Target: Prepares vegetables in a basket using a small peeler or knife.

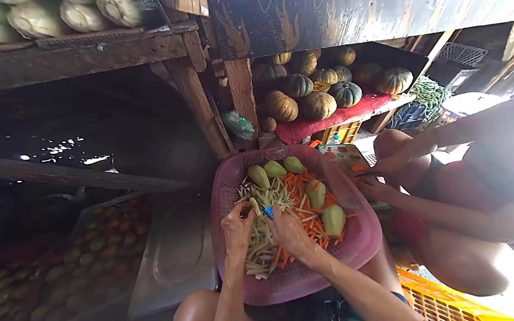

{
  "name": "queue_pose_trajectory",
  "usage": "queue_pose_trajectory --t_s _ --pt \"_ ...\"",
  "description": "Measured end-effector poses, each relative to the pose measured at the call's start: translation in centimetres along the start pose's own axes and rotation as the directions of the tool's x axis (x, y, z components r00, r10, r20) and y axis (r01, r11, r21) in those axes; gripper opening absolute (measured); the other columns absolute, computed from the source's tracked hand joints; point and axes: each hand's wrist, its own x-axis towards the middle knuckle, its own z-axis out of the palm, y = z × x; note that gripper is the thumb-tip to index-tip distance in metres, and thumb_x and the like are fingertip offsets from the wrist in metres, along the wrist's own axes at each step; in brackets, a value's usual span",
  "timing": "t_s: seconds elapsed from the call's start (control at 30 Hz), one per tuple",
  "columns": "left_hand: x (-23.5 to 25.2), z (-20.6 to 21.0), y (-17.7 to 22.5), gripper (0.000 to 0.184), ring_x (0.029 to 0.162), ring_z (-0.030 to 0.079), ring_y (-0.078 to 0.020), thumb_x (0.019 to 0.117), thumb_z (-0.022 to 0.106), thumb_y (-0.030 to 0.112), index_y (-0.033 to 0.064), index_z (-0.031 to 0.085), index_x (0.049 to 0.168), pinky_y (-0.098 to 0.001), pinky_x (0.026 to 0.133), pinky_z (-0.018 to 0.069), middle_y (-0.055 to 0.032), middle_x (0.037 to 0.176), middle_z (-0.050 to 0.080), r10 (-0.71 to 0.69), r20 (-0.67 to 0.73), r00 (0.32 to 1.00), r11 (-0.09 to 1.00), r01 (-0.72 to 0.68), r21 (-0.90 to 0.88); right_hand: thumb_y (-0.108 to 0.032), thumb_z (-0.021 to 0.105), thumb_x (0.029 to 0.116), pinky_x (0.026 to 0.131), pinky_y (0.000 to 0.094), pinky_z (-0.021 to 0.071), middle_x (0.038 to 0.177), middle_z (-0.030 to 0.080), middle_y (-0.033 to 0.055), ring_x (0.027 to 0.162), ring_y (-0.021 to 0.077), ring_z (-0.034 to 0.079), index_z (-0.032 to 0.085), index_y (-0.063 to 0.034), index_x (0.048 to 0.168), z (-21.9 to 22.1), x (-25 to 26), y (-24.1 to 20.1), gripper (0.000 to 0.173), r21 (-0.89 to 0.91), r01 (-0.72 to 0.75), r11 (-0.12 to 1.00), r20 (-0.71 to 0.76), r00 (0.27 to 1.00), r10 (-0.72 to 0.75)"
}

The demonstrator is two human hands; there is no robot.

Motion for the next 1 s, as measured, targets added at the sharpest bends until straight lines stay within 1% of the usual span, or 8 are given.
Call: queue_pose_trajectory --t_s 0.1,0.23,0.37,0.5,0.57,0.67,0.8,1.0 --pt "-0.2 0.3 -0.3 0.017 0.086 0.076 -0.0239 0.0863 0.075 0.005 -0.0024 0.076 0.102 -0.0408 0.082 0.0610 -0.0157 0.094 0.076 0.058 -0.024 0.998 0.998 -0.058 0.013 -0.030 0.038 0.1123 0.085 0.0495 0.0571 0.106 0.069 0.0235 0.099 0.0394 0.072 0.046 0.0025 0.138 0.2 0.1 -0.2 0.042 -0.017 -0.030 0.999 0.040 0.999 0.031" --pt "-0.3 1.0 -0.9 0.015 0.081 0.075 -0.0274 0.0839 0.073 0.002 -0.0049 0.075 0.097 -0.0424 0.076 0.0614 -0.0184 0.089 0.075 0.173 -0.090 0.981 0.984 -0.169 0.050 -0.030 0.039 0.1120 0.081 0.0491 0.0579 0.101 0.070 0.0229 0.093 0.0396 0.073 0.049 0.0030 0.135 0.6 -0.1 0.1 0.042 -0.021 0.003 1.000 -0.009 1.000 -0.003" --pt "-0.2 1.0 -0.8 0.015 0.080 0.075 -0.0239 0.0839 0.072 0.002 -0.0056 0.075 0.097 -0.0375 0.076 0.0617 -0.0179 0.089 0.075 0.203 -0.161 0.966 0.979 -0.204 0.008 -0.028 0.039 0.1116 0.081 0.0494 0.0581 0.105 0.070 0.0239 0.094 0.0398 0.073 0.049 0.0031 0.136 0.9 -0.6 0.9 0.041 -0.062 -0.001 0.998 0.015 1.000 0.002" --pt "0.4 0.0 -1.0 0.016 0.082 0.074 -0.0137 0.0846 0.072 0.004 -0.0034 0.075 0.099 -0.0270 0.076 0.0604 -0.0141 0.091 0.075 0.106 -0.226 0.968 0.987 -0.131 -0.095 -0.029 0.038 0.1119 0.092 0.0541 0.0552 0.115 0.068 0.0249 0.110 0.0412 0.069 0.043 -0.0007 0.143 2.7 -0.6 4.1 0.042 -0.122 -0.156 0.980 0.281 0.942 0.185" --pt "0.5 -0.3 -1.0 0.015 0.082 0.074 -0.0130 0.0849 0.073 0.004 -0.0019 0.075 0.099 -0.0274 0.076 0.0604 -0.0127 0.091 0.076 0.070 -0.207 0.976 0.991 -0.090 -0.094 -0.028 0.038 0.1120 0.096 0.0544 0.0539 0.119 0.067 0.0248 0.114 0.0409 0.068 0.040 -0.0021 0.146 2.7 -0.4 4.7 0.043 -0.146 -0.243 0.959 0.319 0.906 0.278" --pt "0.1 0.1 -0.5 0.014 0.085 0.075 -0.0203 0.0861 0.074 0.003 -0.0027 0.076 0.099 -0.0358 0.081 0.0608 -0.0159 0.093 0.076 0.057 -0.127 0.990 0.997 -0.063 -0.044 -0.029 0.037 0.1124 0.093 0.0519 0.0552 0.116 0.067 0.0236 0.110 0.0395 0.069 0.041 -0.0017 0.145 1.0 -0.4 2.7 0.043 -0.088 -0.209 0.974 0.213 0.951 0.224" --pt "-0.1 0.7 -0.5 0.017 0.087 0.076 -0.0301 0.0862 0.075 0.002 -0.0051 0.077 0.101 -0.0469 0.083 0.0606 -0.0200 0.094 0.076 0.116 -0.075 0.990 0.993 -0.114 0.037 -0.029 0.040 0.1115 0.081 0.0496 0.0585 0.102 0.070 0.0235 0.093 0.0398 0.073 0.050 0.0036 0.135 -0.1 -0.5 -0.1 0.041 -0.033 -0.008 0.999 -0.037 0.999 0.006" --pt "-0.3 1.0 -0.6 0.015 0.083 0.076 -0.0303 0.0829 0.076 0.000 -0.0054 0.077 0.097 -0.0467 0.080 0.0612 -0.0196 0.090 0.076 0.178 -0.124 0.976 0.983 -0.171 0.064 -0.030 0.039 0.1118 0.080 0.0487 0.0582 0.104 0.070 0.0229 0.093 0.0389 0.073 0.049 0.0019 0.135 0.2 -0.1 -0.4 0.041 -0.058 0.001 0.998 -0.012 1.000 -0.002"
